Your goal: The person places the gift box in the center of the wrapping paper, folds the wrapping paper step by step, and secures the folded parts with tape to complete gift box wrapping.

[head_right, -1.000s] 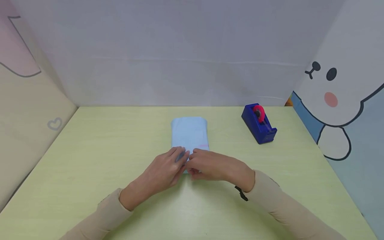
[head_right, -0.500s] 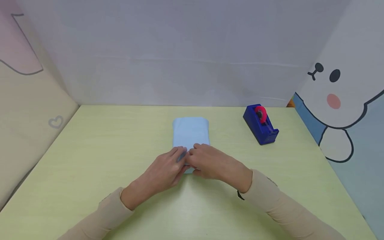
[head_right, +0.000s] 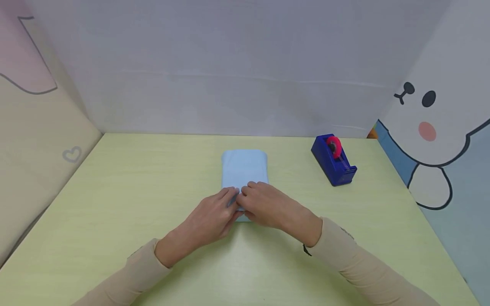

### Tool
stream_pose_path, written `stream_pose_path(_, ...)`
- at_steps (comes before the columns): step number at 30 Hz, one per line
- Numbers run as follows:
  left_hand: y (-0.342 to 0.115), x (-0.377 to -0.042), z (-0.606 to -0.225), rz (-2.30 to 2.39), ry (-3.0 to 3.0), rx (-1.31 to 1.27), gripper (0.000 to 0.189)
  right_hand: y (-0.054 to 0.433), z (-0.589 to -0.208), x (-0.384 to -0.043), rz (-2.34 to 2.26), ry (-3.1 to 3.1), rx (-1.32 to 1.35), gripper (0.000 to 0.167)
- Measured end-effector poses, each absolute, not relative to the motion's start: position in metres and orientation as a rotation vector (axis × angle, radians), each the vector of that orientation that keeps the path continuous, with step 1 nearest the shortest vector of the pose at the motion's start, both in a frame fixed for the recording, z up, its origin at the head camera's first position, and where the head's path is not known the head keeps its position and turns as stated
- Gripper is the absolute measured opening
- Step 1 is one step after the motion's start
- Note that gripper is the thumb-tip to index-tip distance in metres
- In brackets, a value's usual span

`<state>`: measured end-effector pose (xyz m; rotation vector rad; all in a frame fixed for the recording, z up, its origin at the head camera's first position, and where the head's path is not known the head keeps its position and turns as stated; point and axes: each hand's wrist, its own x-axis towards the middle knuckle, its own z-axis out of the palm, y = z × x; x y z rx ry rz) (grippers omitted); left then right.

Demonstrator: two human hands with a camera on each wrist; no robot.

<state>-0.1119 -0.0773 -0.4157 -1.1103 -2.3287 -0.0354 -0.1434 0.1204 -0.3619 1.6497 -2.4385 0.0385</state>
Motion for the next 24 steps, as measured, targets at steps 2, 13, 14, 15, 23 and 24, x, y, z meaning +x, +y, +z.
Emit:
stream_pose_path(2,-0.078,-0.112,-0.415,-0.036,-2.329,-1.116,0.017,0.121,-0.362,-0.143,0.049,-2.454,1.644,0.022)
stream_pose_path(13,-0.079,-0.111,-0.415,0.046,-2.347,-1.088,0.022,0.121,-0.361,-0.142,0.138,-2.559,1.629,0.019)
stream_pose_path(14,-0.078,-0.111,-0.416,0.060,-2.339,-1.085,0.023,0.122,-0.360,-0.142,0.142,-2.569,1.627,0.019)
stream_pose_path(15,-0.078,-0.111,-0.416,0.071,-2.331,-1.079,0.026,0.122,-0.360,-0.142,0.146,-2.579,1.624,0.019)
stream_pose_path(23,-0.078,-0.111,-0.414,0.100,-2.338,-1.077,0.042,0.125,-0.351,-0.143,0.218,-2.653,1.635,0.015)
stream_pose_path(24,-0.078,-0.111,-0.414,0.099,-2.343,-1.078,0.043,0.125,-0.350,-0.143,0.231,-2.656,1.641,0.014)
